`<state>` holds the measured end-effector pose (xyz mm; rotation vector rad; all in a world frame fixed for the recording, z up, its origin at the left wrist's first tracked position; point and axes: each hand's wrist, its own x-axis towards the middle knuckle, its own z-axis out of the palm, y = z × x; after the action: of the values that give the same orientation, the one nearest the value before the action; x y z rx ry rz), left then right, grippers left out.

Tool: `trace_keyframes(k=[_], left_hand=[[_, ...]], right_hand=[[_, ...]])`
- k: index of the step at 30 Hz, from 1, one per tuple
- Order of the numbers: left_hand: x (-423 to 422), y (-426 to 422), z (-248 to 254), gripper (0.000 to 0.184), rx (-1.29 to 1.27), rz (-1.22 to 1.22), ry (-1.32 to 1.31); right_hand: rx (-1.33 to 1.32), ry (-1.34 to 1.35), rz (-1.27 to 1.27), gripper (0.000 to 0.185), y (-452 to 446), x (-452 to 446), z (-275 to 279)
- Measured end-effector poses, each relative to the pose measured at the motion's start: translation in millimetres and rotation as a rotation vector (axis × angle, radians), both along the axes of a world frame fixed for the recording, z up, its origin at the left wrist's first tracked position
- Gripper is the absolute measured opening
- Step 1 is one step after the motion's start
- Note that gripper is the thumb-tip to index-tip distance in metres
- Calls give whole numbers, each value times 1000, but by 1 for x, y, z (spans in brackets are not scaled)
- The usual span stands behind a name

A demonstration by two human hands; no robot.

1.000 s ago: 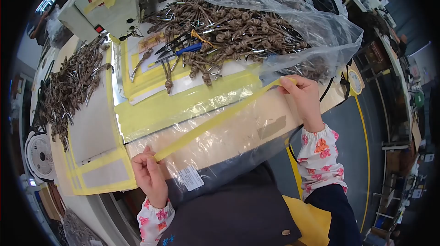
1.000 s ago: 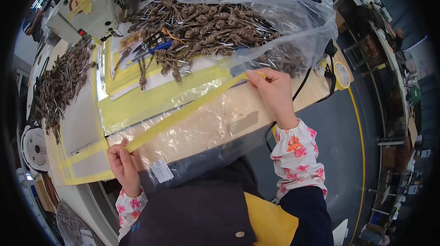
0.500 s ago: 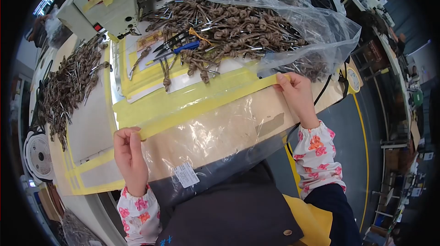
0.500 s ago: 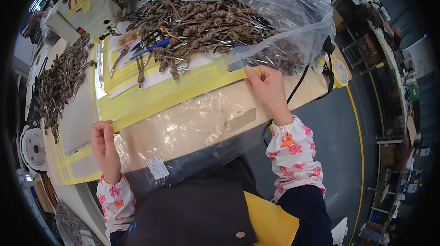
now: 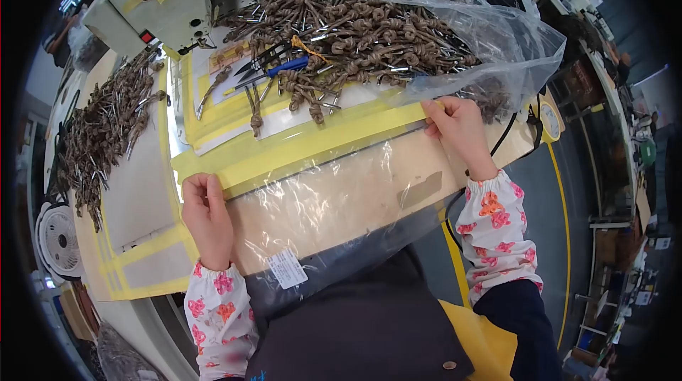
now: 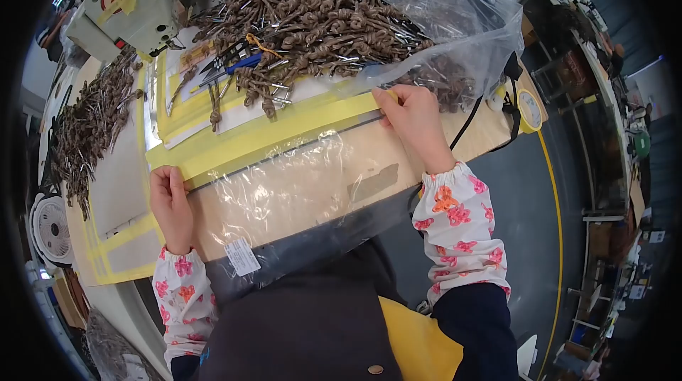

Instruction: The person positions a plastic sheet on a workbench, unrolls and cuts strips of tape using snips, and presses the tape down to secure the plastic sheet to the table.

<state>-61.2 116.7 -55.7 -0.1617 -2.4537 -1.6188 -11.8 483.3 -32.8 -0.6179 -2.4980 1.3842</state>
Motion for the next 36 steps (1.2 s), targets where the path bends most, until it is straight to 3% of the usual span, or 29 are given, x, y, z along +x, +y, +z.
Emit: trace_keyframes(k=[7, 9, 18, 24, 27, 33, 36], left_hand=[[2, 7, 1, 13, -164, 1, 105], [-2, 3, 1, 13, -175, -20, 68], [4, 5, -3, 14, -89, -49, 21], [11, 5, -2, 13, -102, -49, 8], [16, 7, -3, 11, -99, -27, 38], [16, 4, -6, 12, -15, 12, 36], [16, 1, -6, 11, -28, 48, 42]], right_hand=[[-42, -14, 0, 31, 1, 3, 3], [-166, 14, -19, 29, 2, 2, 2], [-428, 187, -49, 18, 8, 5, -17], [-381, 212, -53, 14, 2, 12, -12], [-218, 343, -57, 14, -5, 15, -11], [-267, 207, -8, 14, -10, 33, 6], [-208, 256, 21, 13, -10, 32, -11]])
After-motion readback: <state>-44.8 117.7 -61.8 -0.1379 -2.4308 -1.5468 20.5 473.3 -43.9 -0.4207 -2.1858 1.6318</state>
